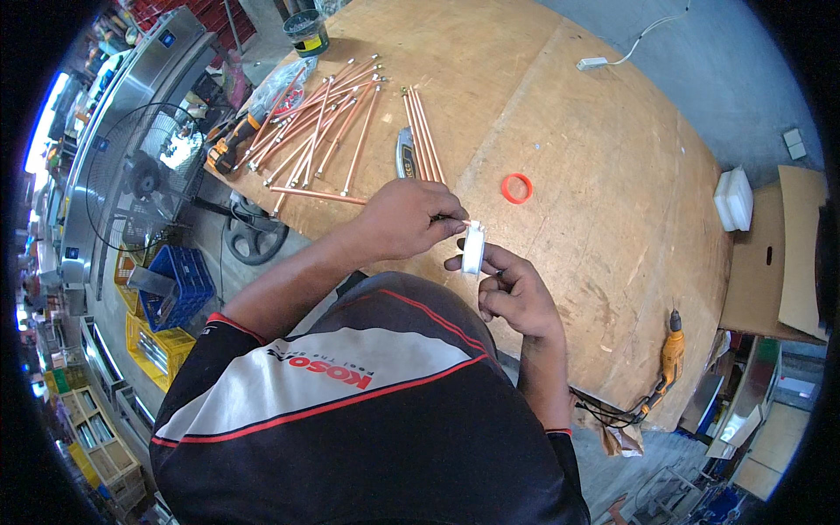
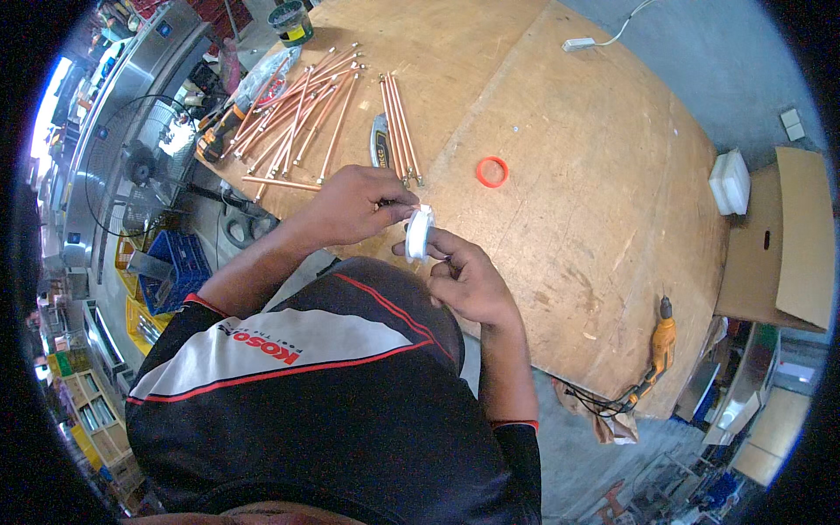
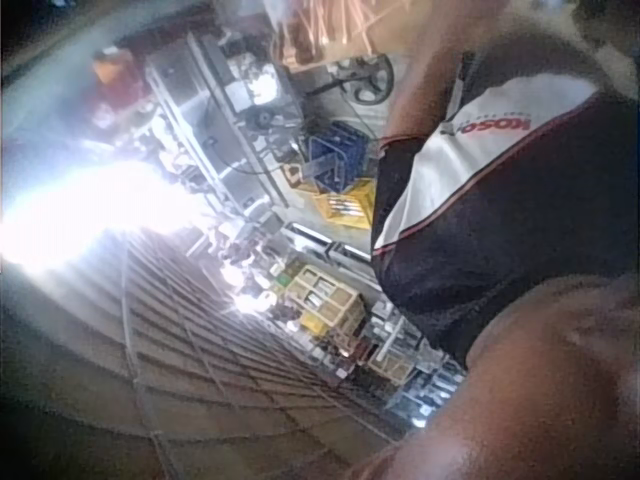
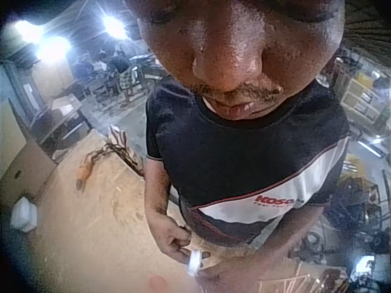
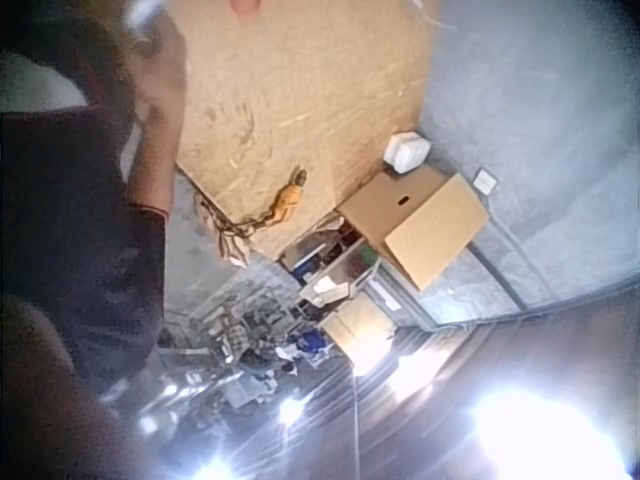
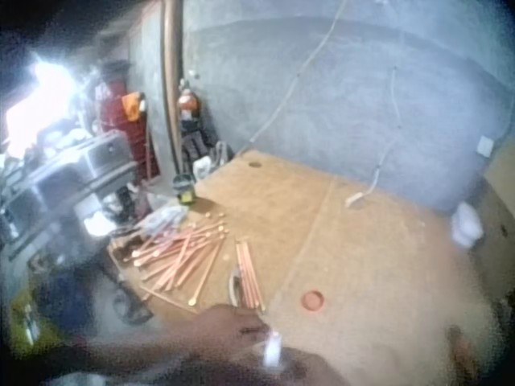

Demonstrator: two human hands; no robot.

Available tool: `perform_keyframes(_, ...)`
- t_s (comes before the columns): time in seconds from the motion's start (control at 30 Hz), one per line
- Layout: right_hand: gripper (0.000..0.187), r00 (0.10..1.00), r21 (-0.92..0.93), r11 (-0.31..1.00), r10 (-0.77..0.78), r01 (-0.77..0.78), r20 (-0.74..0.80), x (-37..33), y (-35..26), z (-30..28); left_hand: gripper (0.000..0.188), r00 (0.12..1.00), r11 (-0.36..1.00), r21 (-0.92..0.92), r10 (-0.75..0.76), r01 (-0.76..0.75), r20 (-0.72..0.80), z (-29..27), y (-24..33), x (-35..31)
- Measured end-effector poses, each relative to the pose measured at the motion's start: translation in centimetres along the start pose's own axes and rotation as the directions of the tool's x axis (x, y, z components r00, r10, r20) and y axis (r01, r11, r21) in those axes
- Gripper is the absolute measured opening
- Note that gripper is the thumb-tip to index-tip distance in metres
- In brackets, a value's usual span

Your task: The person wraps white tape around the ends of multiple copper pipes on a wooden workbench. They pick up each pipe, apply tape by hand, and place the finished pieces back on the table.

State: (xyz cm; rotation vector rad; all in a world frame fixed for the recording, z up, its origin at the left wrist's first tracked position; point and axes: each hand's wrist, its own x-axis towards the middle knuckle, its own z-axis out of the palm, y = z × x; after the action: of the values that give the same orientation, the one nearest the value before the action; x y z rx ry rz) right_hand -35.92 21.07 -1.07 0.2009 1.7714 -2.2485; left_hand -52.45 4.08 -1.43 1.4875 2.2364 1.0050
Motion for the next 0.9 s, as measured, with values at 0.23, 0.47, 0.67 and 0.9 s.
perform_keyframes(0.23,0.073,0.991,0.269,0.956,-0.130,0.113,0.044,0.1,0.5,-1.6,0.023,0.996,0.992,0.123,0.033,-0.043,0.079,0.3,0.6,-0.5)
perform_keyframes(0.47,0.077,0.989,0.162,0.976,-0.145,0.148,-0.029,1.8,0.5,-2.3,0.022,0.991,0.995,0.066,0.073,-0.081,0.112,0.0,1.2,-1.3)
perform_keyframes(0.67,0.078,0.991,0.055,0.993,-0.097,0.102,-0.092,2.4,0.5,-1.0,0.019,0.988,0.990,-0.047,0.139,-0.136,0.072,-0.2,0.5,-1.6)
perform_keyframes(0.9,0.072,0.998,-0.034,0.999,0.038,-0.040,-0.044,1.8,2.2,-1.0,0.018,0.996,0.990,-0.107,0.089,-0.087,0.016,-1.5,0.8,-1.4)
